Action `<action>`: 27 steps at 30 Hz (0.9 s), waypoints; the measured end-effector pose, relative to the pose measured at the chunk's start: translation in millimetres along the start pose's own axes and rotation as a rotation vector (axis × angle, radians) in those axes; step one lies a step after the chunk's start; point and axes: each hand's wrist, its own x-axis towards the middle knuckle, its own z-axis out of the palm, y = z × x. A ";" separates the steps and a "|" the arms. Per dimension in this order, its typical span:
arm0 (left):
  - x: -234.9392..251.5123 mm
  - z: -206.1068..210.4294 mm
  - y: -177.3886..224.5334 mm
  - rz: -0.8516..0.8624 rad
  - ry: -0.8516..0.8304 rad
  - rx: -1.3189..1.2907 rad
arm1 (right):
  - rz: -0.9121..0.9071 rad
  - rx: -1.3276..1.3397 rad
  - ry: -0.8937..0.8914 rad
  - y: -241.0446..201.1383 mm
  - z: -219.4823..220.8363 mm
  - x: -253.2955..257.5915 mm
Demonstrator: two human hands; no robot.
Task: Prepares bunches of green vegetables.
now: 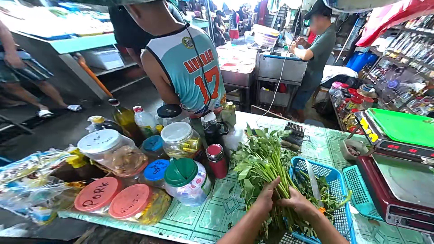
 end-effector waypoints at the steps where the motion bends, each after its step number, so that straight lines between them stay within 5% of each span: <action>1: -0.9 -0.1 2.3 -0.017 -0.038 -0.016 | -0.010 0.033 -0.016 1.0 0.3 -0.2; 6: 6.5 3.9 2.5 -0.013 -0.159 -0.066 | -0.019 0.012 -0.090 1.9 -4.7 2.3; 10: 7.9 13.3 -3.4 0.001 -0.043 0.026 | 0.225 -0.814 -0.097 -27.3 -20.8 0.9; 12: 9.3 14.8 -5.2 0.032 -0.005 0.089 | 0.211 -0.953 -0.073 -44.9 -32.4 -3.4; 18: 5.7 25.0 -5.5 0.021 0.031 0.068 | -0.335 -0.738 0.192 -79.1 -27.4 6.4; 24: -9.2 31.6 -11.8 0.062 0.011 0.124 | -0.311 -0.638 0.295 -84.3 3.6 52.8; 27: -2.2 28.6 -7.9 -0.015 0.032 0.083 | -0.396 -0.374 0.293 -79.2 2.6 52.7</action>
